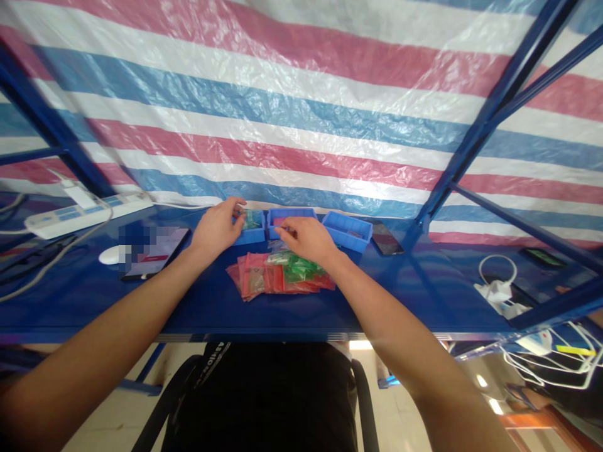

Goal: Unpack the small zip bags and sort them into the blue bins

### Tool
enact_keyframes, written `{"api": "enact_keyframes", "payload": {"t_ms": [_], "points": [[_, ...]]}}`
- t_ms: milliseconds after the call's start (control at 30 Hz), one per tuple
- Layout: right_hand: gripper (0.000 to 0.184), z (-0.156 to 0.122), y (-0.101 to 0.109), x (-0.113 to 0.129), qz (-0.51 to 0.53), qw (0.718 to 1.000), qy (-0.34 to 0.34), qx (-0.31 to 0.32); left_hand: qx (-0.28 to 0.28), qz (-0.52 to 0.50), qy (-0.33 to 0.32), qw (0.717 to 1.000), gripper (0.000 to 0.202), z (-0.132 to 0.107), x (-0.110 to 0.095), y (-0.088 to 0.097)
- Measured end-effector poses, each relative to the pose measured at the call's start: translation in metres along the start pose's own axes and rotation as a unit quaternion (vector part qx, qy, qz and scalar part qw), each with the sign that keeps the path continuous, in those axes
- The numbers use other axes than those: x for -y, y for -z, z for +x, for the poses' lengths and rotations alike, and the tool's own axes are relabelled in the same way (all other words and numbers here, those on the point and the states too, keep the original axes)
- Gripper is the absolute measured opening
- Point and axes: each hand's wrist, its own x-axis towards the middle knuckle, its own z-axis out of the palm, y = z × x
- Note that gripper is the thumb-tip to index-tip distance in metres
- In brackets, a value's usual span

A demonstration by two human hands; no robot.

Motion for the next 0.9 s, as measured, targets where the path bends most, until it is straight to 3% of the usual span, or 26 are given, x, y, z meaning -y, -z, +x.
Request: {"api": "enact_keyframes", "payload": {"t_ms": [167,300,500,733,900], "points": [[0.028,0.0,0.0,0.008,-0.003,0.999,0.034,0.024,-0.012,0.035,-0.006,0.999,0.027,-0.002,-0.001,0.004],[0.031,-0.001,-0.006,0.015,0.004,0.994,0.083,0.068,0.002,0.046,-0.045,0.998,0.038,-0.002,-0.002,0.003],[0.063,-0.006,-0.011,0.034,-0.007,0.977,0.147,0.154,0.061,0.053,-0.043,0.996,0.058,-0.003,-0.004,0.0],[0.096,-0.008,-0.016,0.046,-0.003,0.967,0.176,0.183,0.028,0.019,-0.073,0.997,0.052,-0.007,-0.012,0.002],[0.099,-0.01,-0.017,0.045,0.038,0.974,0.147,0.171,0.004,-0.007,-0.087,0.996,0.044,-0.008,-0.023,0.009]]}}
